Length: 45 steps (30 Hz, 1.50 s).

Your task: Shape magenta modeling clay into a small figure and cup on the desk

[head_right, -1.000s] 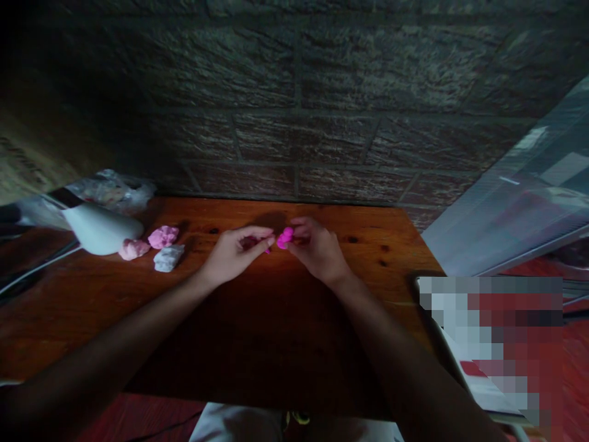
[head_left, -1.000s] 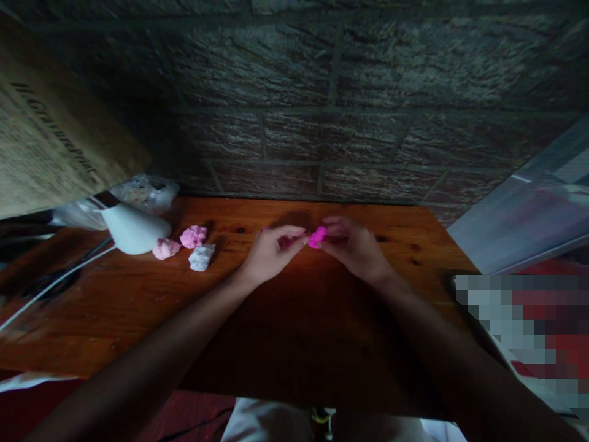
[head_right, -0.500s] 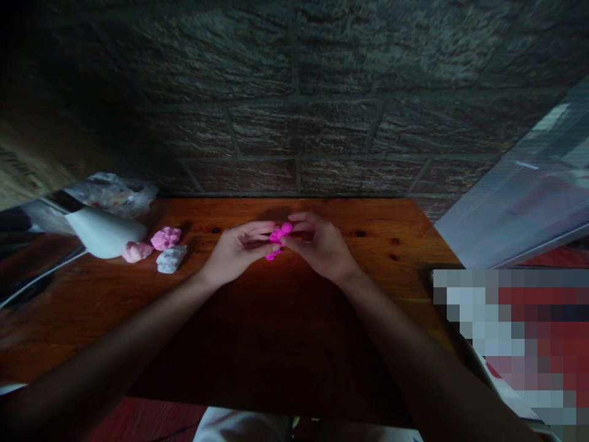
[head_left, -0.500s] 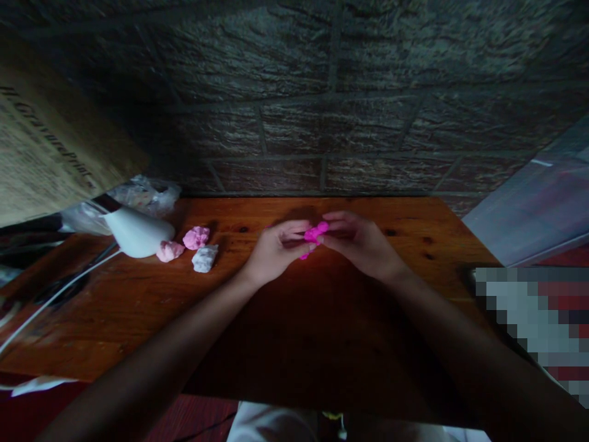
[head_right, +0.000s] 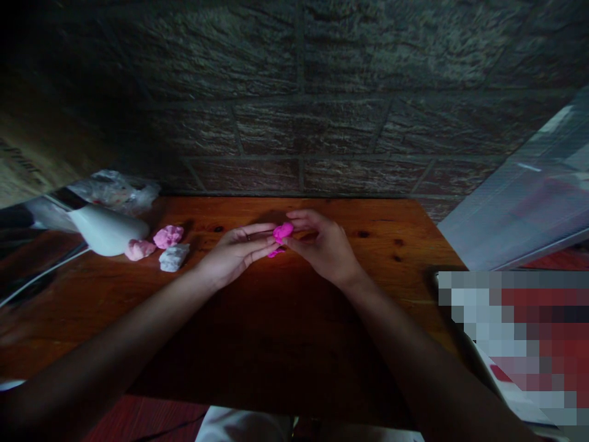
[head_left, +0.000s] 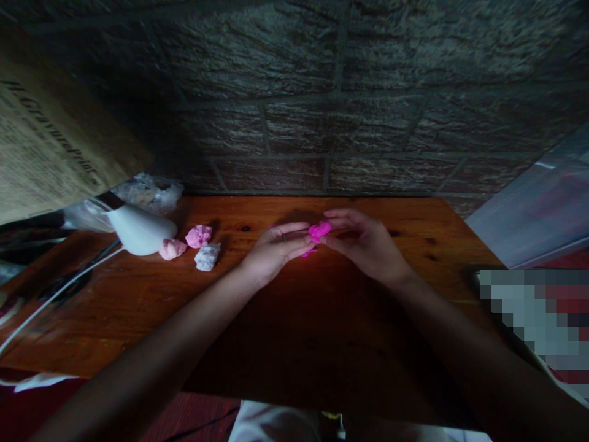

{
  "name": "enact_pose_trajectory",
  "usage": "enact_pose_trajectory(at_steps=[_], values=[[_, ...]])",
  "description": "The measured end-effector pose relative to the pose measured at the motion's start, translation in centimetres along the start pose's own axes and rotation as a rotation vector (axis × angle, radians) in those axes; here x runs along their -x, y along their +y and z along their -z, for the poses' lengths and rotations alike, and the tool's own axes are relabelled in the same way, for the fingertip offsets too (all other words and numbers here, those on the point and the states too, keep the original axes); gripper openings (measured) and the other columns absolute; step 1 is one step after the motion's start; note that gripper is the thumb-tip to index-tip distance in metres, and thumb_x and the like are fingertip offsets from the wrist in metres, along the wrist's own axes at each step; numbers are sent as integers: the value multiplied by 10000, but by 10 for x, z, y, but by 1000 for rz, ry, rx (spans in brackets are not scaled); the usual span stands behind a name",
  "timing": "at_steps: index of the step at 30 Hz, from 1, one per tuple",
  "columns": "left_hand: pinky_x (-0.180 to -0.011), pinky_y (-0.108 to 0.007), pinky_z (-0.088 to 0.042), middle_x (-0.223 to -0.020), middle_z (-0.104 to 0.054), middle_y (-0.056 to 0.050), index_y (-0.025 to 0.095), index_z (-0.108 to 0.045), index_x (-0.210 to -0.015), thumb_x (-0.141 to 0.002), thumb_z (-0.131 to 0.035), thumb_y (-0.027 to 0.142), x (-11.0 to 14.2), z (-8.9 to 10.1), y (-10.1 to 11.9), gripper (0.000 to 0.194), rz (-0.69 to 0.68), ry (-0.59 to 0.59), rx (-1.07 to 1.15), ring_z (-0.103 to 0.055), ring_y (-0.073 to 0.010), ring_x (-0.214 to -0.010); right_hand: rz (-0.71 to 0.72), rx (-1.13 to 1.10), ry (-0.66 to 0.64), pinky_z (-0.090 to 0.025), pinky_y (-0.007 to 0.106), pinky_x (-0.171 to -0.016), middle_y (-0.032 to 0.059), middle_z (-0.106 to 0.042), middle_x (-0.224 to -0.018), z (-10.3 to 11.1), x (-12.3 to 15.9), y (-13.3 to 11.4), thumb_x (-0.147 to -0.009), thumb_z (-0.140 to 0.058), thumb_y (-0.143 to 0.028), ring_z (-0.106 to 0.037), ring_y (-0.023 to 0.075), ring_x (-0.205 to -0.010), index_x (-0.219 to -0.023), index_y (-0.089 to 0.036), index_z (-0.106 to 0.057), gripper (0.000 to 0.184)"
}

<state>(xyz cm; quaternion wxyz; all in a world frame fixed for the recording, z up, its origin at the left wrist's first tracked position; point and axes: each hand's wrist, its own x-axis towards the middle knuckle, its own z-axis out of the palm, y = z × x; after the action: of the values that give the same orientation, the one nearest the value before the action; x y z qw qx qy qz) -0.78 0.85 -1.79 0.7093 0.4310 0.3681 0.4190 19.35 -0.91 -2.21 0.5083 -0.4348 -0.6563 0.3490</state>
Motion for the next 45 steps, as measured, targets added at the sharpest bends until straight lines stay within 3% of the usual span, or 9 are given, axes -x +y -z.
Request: enact_pose_trajectory(at_steps=[5, 12, 17, 22, 36, 41, 45], values=[[-1026, -341, -562, -1055, -805, -90, 129, -752, -1026, -840, -703, 76, 3, -2, 5, 199, 78, -19, 111, -758, -183, -1024, 25, 90, 19, -592, 423, -909, 34, -816, -1017, 2, 0, -4, -787, -819, -348, -767, 229, -918, -1136, -252, -699, 382], [-1057, -351, -551, -1074, -806, -100, 115, -763, -1004, -894, -584, 51, 6, -1, 11, 219, 141, -85, 220, -756, -186, -1055, 26, 107, 11, -598, 419, -899, 39, -812, -1001, 5, 0, -8, -791, -822, -345, -765, 227, -898, -1127, -244, -716, 366], [-1118, -385, -509, -1012, -811, -92, 111, -756, -963, -889, -608, 48, 3, -1, 7, 178, 166, -64, 243, -752, -195, -1070, -3, 20, 3, -608, 399, -873, 47, -807, -1024, 4, -2, -6, -754, -854, -348, -764, 217, -902, -1136, -233, -704, 425], [-1175, -430, -453, -1004, -809, -113, 94, -748, -932, -890, -614, 56, 1, 1, 5, 146, 187, -85, 267, -760, -215, -1050, -126, -105, -11, -599, 434, -914, 76, -798, -1061, 3, -2, -7, -715, -884, -395, -764, 233, -936, -1159, -214, -683, 520], [-1132, -392, -495, -1012, -814, -110, 93, -723, -1023, -875, -606, 49, 2, -1, 3, 193, 149, -128, 269, -772, -198, -1026, -225, -261, -34, -539, 464, -1035, 69, -787, -1083, 8, -3, -7, -699, -888, -338, -747, 237, -1019, -1145, -206, -683, 508], [-1012, -424, -574, -1100, -798, -123, 123, -680, -1112, -878, -667, 178, 2, 0, -1, 240, 40, -110, 5, -780, -232, -990, -224, -231, -12, -535, 475, -1034, 88, -791, -1069, 16, -8, -2, -678, -897, -376, -756, 247, -1012, -1120, -196, -682, 523], [-950, -445, -588, -1116, -785, -143, 131, -689, -1165, -890, -691, 296, 1, 5, -5, 320, -366, 34, -636, -766, -247, -965, -210, -150, 97, -552, 464, -1011, 78, -807, -1010, 36, -15, 16, -623, -922, -417, -771, 256, -978, -1045, -197, -668, 539]])
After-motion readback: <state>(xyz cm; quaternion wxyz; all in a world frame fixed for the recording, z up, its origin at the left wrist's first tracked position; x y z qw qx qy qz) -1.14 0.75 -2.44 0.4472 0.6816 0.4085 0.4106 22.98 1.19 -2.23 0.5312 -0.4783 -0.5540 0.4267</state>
